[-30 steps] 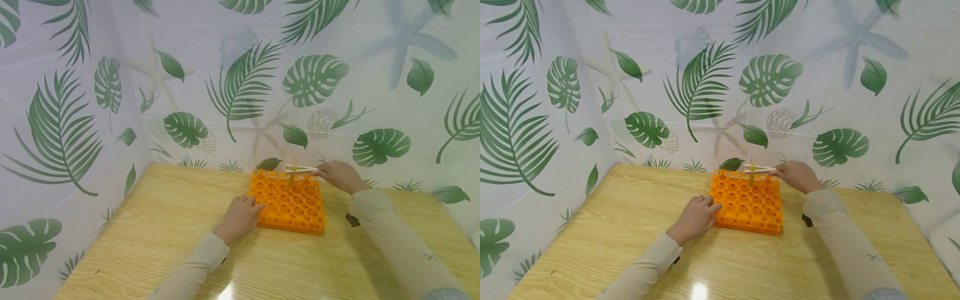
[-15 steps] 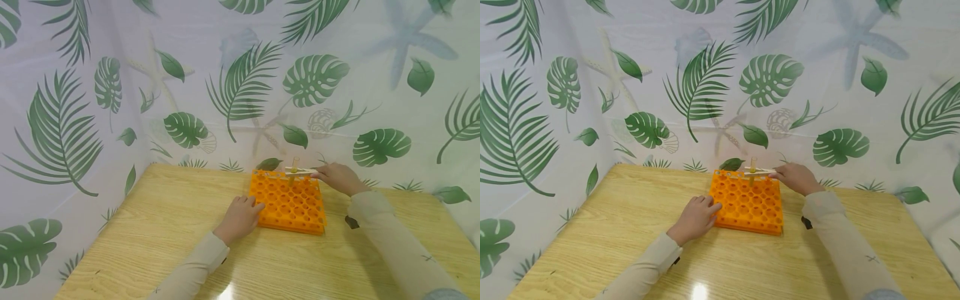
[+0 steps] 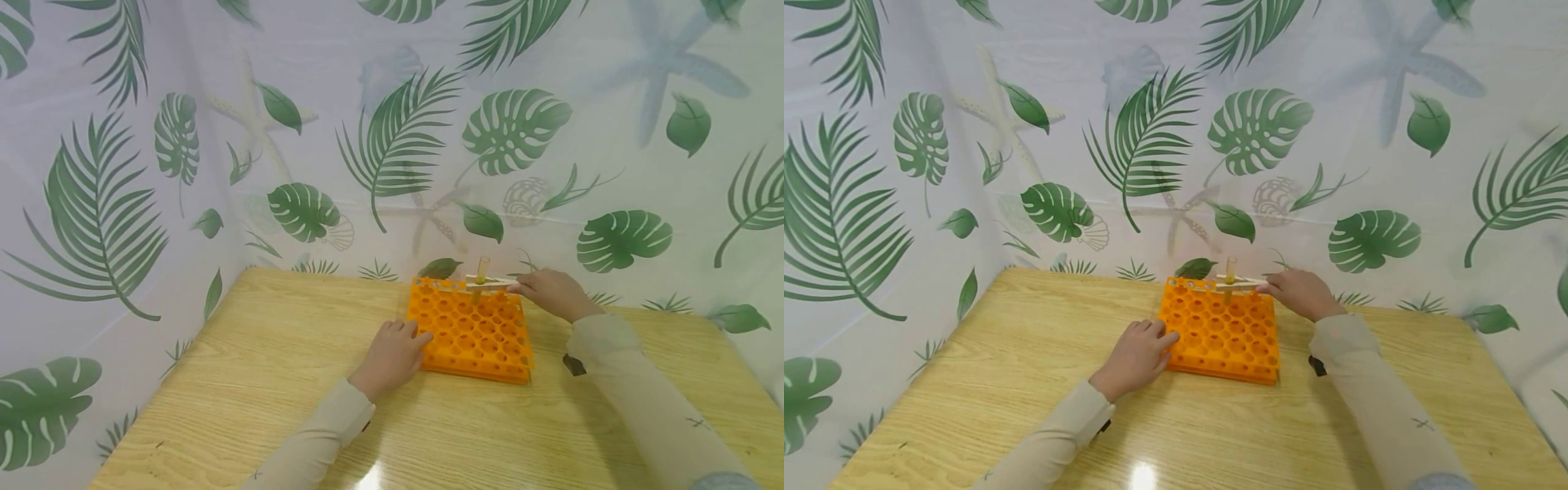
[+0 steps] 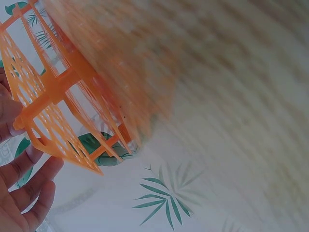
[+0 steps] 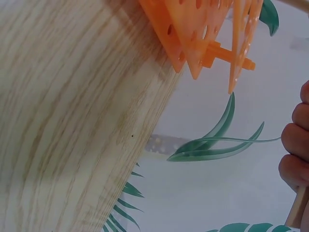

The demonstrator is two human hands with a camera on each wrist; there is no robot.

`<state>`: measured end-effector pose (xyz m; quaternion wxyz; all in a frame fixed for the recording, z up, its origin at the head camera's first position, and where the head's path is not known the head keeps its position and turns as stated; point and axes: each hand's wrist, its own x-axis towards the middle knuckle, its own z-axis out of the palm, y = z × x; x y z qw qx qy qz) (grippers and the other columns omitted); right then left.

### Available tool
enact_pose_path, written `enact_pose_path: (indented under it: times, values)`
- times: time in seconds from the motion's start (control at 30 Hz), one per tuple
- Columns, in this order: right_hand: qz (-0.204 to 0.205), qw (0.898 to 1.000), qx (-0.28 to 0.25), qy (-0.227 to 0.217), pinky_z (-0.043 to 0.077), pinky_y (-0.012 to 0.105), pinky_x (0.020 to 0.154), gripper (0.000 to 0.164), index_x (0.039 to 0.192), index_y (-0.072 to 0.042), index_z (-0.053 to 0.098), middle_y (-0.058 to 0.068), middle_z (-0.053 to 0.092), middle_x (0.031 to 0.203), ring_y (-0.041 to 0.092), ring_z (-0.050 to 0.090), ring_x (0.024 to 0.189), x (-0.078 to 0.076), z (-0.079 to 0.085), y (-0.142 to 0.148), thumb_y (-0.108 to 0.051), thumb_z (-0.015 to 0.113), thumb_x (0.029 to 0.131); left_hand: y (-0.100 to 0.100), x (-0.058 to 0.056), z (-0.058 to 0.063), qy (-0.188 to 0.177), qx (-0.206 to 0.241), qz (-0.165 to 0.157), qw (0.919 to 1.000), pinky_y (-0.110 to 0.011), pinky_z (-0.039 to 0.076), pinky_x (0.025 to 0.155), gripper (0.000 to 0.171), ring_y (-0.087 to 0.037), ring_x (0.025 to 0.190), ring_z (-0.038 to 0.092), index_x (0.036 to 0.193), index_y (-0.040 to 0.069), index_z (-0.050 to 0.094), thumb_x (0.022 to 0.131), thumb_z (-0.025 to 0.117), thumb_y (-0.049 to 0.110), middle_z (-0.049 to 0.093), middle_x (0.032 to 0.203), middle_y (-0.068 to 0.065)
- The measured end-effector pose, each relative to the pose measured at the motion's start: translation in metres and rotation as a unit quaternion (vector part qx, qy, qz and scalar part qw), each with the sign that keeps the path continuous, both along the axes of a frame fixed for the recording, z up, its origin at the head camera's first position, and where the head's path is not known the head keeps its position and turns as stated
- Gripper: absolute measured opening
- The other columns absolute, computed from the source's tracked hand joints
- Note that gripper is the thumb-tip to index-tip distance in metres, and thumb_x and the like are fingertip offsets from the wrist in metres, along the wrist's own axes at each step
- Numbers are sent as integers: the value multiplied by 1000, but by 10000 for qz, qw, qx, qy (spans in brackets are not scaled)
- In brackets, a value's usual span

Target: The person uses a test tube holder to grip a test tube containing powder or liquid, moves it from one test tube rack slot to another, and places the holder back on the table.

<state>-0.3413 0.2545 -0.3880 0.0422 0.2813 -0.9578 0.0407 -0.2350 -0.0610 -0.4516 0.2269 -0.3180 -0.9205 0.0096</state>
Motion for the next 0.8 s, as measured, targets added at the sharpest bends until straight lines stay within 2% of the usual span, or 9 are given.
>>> enact_pose_path:
  times: [0.13, 0.3, 0.57, 0.8]
  values:
    - [5, 10000, -11, -2, 48, 43, 68, 38, 81, -11, 67, -3, 57, 65, 14, 52, 60, 1, -1, 0, -44, 51, 92, 0, 0, 0, -27, -12, 2, 10000, -28, 42, 69, 16, -14, 71, 49, 106, 23, 61, 92, 53, 23, 55, 85, 3]
    - [41, 10000, -68, 27, 50, 46, 72, 39, 86, -11, 70, -1, 65, 73, 17, 58, 64, 1, -3, -1, -45, 51, 91, 0, -1, 0, 2, -44, -3, 10000, -27, 41, 68, 16, -14, 71, 48, 106, 23, 61, 92, 53, 23, 55, 84, 3]
    - [-26, 10000, -55, -61, 44, 38, 64, 38, 75, -12, 62, -4, 48, 60, 12, 43, 56, 2, -4, -3, -44, 51, 92, 0, 1, 3, 86, -10, -34, 10000, -27, 39, 65, 15, -15, 69, 48, 105, 23, 60, 90, 57, 24, 55, 84, 2]
    - [6, 10000, -56, -80, 48, 43, 69, 40, 81, -10, 68, -5, 57, 65, 11, 49, 58, 1, -7, -2, -44, 50, 92, -1, 1, 3, 71, -16, -56, 10000, -26, 38, 65, 17, -14, 69, 46, 106, 23, 61, 90, 57, 23, 55, 84, 2]
